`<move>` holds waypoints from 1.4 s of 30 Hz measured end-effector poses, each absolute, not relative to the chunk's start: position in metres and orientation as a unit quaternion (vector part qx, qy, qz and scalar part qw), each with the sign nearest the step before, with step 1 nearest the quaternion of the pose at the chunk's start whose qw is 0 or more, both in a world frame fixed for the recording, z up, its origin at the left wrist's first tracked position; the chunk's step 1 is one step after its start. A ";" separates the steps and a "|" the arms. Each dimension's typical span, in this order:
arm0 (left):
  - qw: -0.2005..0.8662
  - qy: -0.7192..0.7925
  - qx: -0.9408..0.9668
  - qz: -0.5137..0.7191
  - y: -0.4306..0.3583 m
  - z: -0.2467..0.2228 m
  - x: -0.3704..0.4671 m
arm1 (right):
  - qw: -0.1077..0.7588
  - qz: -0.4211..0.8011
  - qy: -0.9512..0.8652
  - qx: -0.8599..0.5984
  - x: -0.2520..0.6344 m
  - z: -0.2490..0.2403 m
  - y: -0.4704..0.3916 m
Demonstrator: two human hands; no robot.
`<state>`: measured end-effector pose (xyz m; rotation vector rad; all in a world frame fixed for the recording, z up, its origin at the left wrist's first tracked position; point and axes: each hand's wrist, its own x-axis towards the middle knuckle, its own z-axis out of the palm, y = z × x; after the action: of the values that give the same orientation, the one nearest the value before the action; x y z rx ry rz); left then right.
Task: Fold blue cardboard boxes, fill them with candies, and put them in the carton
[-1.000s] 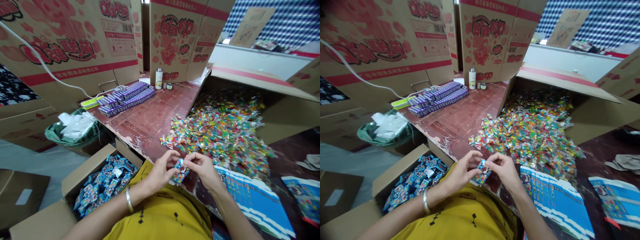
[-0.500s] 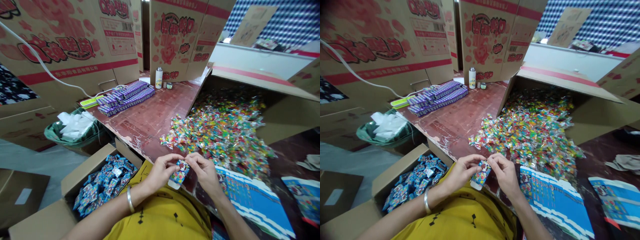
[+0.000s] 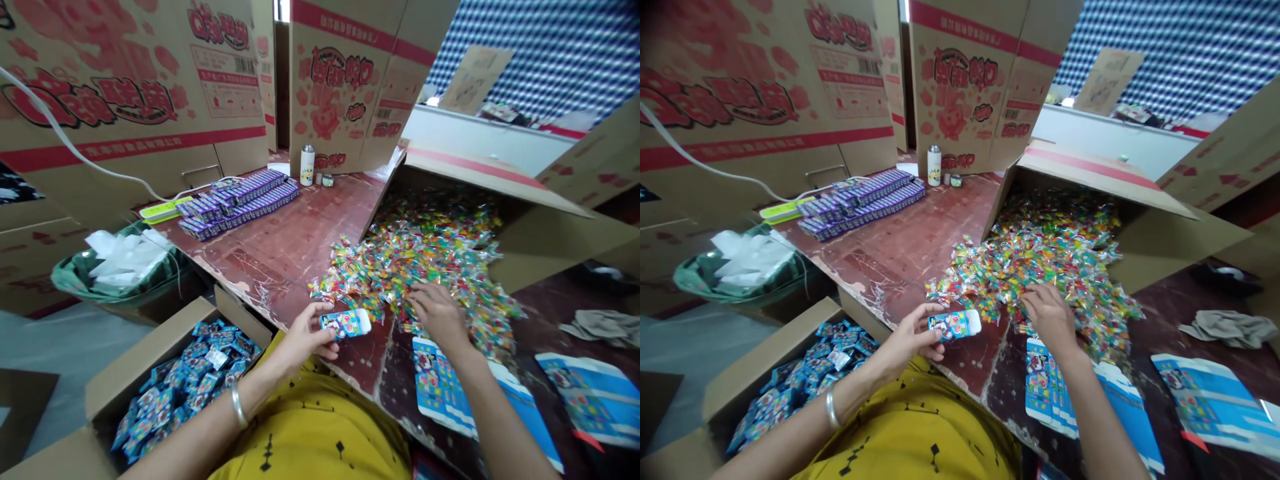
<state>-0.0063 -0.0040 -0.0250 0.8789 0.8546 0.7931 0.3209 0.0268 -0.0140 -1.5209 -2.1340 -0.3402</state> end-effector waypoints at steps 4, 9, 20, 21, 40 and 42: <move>0.760 0.379 0.413 0.328 -0.005 -0.027 -0.003 | 0.354 -0.101 -0.693 -0.620 0.303 0.002 0.021; 0.696 0.395 0.496 0.339 -0.003 -0.036 0.006 | 0.414 0.021 -0.624 -0.663 0.269 0.033 0.001; 0.633 0.360 0.571 0.379 -0.010 -0.025 0.025 | 0.331 0.040 -0.756 -0.563 0.216 0.034 -0.009; 0.634 0.356 0.573 0.378 -0.011 -0.024 0.026 | 0.336 0.055 -0.761 -0.552 0.214 0.032 -0.008; 0.683 0.312 0.507 0.424 -0.022 -0.009 0.026 | 0.552 0.366 -0.558 -0.500 0.187 -0.003 -0.037; 0.679 0.313 0.492 0.446 -0.022 -0.009 0.025 | 0.568 0.378 -0.538 -0.495 0.186 -0.001 -0.037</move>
<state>0.0254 -0.0225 -0.0092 1.1048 0.7026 1.0012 0.1855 -0.0365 -0.0008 -1.1629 -1.2631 0.8877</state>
